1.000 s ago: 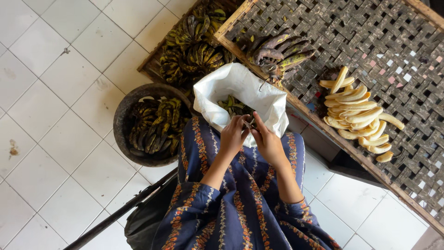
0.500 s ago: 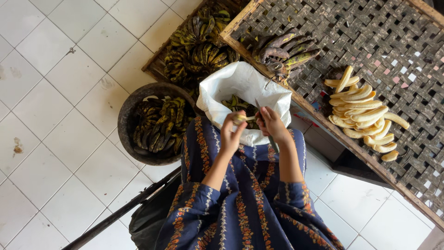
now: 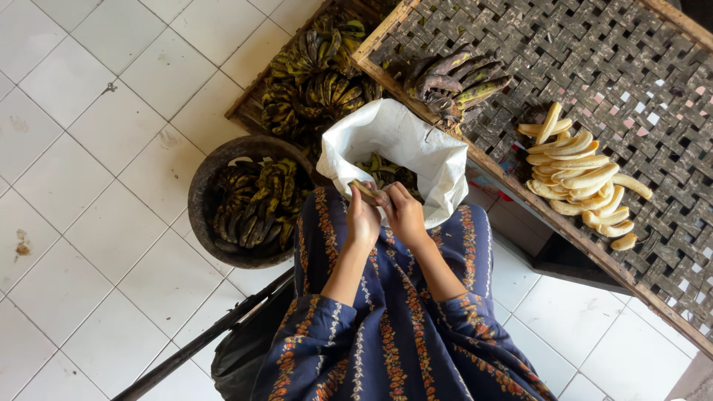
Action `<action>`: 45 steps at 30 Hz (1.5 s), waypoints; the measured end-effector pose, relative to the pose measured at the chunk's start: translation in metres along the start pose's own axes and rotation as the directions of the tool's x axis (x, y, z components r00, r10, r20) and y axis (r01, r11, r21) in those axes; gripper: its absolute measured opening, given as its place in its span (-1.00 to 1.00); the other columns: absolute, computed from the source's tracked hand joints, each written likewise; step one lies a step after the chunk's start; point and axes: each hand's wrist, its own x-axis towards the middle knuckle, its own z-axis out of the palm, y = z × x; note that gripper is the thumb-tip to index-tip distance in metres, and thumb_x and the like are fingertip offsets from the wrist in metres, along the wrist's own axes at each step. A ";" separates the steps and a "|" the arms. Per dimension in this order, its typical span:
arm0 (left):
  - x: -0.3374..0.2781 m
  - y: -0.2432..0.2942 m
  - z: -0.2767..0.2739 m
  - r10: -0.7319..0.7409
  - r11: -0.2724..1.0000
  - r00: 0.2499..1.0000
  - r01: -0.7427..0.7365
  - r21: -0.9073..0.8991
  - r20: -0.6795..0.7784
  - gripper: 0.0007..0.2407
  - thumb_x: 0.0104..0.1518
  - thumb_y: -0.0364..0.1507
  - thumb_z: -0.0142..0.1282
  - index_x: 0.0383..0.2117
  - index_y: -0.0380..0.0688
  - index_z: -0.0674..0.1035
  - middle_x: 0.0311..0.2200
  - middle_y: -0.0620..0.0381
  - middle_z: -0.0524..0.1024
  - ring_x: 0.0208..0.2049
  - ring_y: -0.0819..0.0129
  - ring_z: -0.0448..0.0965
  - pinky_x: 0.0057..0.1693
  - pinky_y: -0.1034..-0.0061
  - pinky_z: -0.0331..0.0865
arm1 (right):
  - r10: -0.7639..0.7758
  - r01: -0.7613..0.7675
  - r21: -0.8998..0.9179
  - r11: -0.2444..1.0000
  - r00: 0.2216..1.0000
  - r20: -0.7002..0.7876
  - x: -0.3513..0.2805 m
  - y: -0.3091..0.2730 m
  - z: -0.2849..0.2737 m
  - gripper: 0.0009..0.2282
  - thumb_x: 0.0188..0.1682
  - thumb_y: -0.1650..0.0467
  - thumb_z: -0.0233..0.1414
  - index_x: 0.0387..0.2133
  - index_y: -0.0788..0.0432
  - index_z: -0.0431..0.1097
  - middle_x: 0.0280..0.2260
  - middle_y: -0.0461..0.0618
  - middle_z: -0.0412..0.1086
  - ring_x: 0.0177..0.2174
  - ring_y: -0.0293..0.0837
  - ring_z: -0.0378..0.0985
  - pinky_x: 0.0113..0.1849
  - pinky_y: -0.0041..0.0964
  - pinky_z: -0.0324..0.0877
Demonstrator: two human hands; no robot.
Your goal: The person peels multiple bananas by hand, taking them from a container, removing the skins, and placing the fruit on a large woven tray.
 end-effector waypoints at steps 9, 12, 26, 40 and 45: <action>0.002 0.012 0.015 -0.219 0.940 0.975 0.218 0.261 -0.025 -0.53 -0.07 -0.22 0.44 -0.14 -0.07 0.41 -0.25 0.21 0.47 -0.17 0.36 0.50 0.02 0.37 0.44 | 0.354 -0.315 0.481 0.818 0.935 0.011 -0.021 0.051 0.028 -0.79 0.28 0.39 -0.05 -0.31 0.26 0.43 -0.48 -0.01 0.34 -0.55 -0.21 0.31 -0.47 -0.24 0.25; 0.005 0.029 0.026 -0.189 0.878 0.978 0.127 0.462 0.089 -0.58 -0.05 -0.31 0.40 -0.05 -0.12 0.54 -0.19 0.11 0.56 -0.16 0.29 0.52 0.03 0.49 0.46 | 0.681 -0.383 0.893 0.237 0.721 0.128 -0.024 0.076 0.026 -0.73 0.19 0.30 -0.11 -0.30 0.24 0.45 -0.50 -0.07 0.46 -0.64 -0.26 0.42 -0.63 -0.36 0.24; 0.010 -0.005 -0.007 -0.085 0.989 0.994 0.092 0.112 -0.068 -0.80 0.24 -0.35 0.16 -0.15 -0.05 0.40 -0.21 0.20 0.37 -0.09 0.37 0.36 0.16 0.40 0.21 | 0.202 -0.198 -0.088 0.976 0.979 0.036 -0.025 0.026 0.001 -0.80 0.07 0.35 0.04 -0.16 0.25 0.46 -0.32 0.16 0.55 -0.39 0.15 0.59 -0.34 -0.06 0.46; -0.001 0.032 0.017 -0.355 0.880 0.881 0.202 0.429 0.313 -0.57 0.00 -0.39 0.36 -0.03 -0.09 0.41 -0.21 0.18 0.39 -0.23 0.44 0.39 -0.13 0.57 0.37 | 0.490 -0.185 0.946 0.265 0.871 0.033 -0.018 0.026 -0.016 -0.80 0.21 0.30 -0.06 -0.35 0.14 0.31 -0.59 -0.17 0.22 -0.71 -0.35 0.11 -0.64 -0.41 0.01; -0.001 0.017 0.019 -0.392 0.826 0.882 0.212 0.523 0.262 -0.60 0.25 -0.23 0.20 0.06 -0.22 0.39 -0.24 0.21 0.37 -0.18 0.49 0.41 -0.07 0.58 0.42 | 0.606 -0.040 0.982 0.187 0.791 -0.083 -0.015 0.023 -0.024 -0.82 0.20 0.30 -0.06 -0.34 0.12 0.32 -0.58 -0.19 0.21 -0.68 -0.34 0.11 -0.61 -0.39 0.03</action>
